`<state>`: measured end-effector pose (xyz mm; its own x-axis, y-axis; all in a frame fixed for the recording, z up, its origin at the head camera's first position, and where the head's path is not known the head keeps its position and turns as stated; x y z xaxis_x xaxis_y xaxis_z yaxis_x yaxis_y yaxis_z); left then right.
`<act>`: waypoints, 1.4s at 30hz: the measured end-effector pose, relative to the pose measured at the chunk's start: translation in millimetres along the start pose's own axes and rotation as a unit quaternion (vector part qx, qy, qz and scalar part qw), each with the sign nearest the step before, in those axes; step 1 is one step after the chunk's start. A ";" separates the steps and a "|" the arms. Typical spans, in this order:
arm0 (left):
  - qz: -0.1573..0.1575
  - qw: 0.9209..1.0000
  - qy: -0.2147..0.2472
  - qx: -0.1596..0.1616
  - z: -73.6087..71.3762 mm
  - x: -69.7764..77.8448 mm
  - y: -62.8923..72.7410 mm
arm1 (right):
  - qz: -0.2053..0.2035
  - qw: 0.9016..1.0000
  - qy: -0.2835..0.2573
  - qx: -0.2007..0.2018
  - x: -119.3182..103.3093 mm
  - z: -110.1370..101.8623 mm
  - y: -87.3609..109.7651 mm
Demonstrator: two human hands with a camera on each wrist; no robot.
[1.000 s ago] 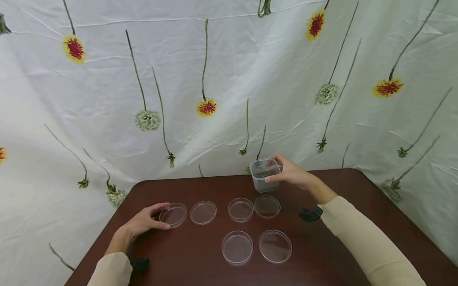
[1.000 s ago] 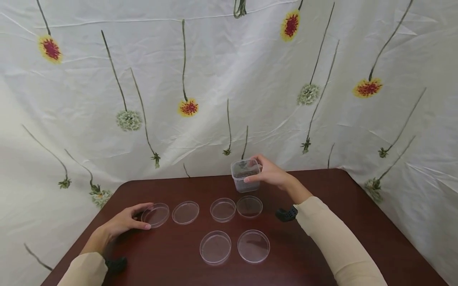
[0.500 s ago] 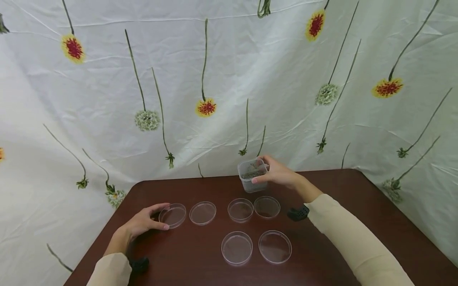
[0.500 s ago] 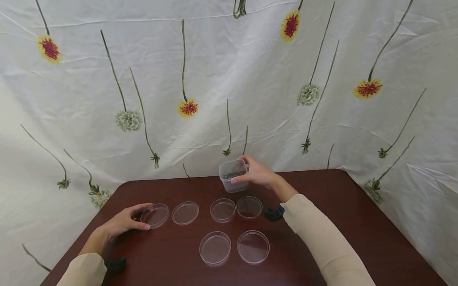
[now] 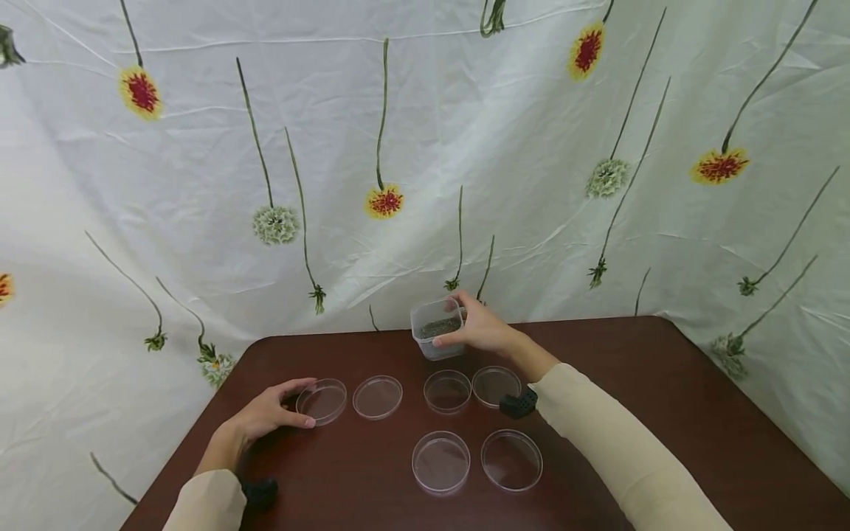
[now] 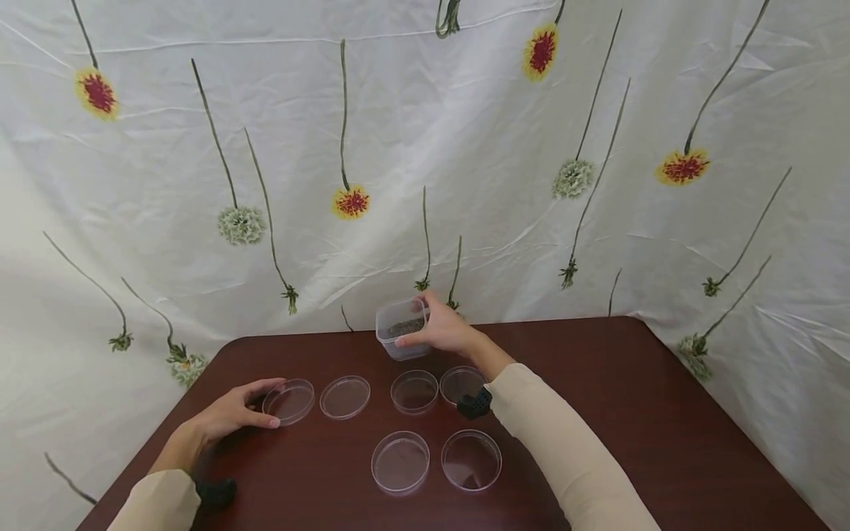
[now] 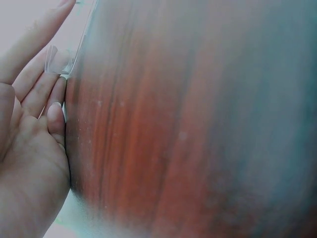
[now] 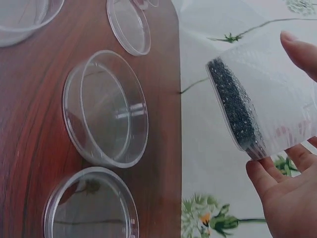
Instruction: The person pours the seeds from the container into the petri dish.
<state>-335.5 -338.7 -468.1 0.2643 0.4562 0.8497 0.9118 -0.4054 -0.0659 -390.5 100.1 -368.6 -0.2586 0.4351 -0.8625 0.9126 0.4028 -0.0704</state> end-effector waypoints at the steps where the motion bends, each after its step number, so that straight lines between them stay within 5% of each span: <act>1: -0.001 1.000 -0.001 0.000 -0.3 0.5 -0.2 | -0.001 1.000 -0.002 -0.001 -1.7 3.2 -1.9; 14: 0.008 1.000 -0.021 0.004 -8.1 7.8 -3.1 | -0.054 0.996 0.065 0.002 -32.1 52.5 -33.8; 42: 0.002 1.000 -0.006 -0.004 -0.9 3.9 0.7 | -0.095 0.967 0.230 0.058 -33.8 143.8 -61.2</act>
<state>-334.1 -337.9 -464.3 0.2724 0.4645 0.8426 0.9080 -0.4137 -0.0655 -392.1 -55.0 -407.2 -0.5144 0.6852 -0.5156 0.8571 0.4298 -0.2840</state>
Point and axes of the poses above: each hand's wrist, its own y-axis away from the middle knuckle, its own z-axis out of the palm, x = y × z, the point moved 1 cm from there along -y, towards the middle knuckle, and after that the axes turned 7 degrees about z, right-handed, at the moved point
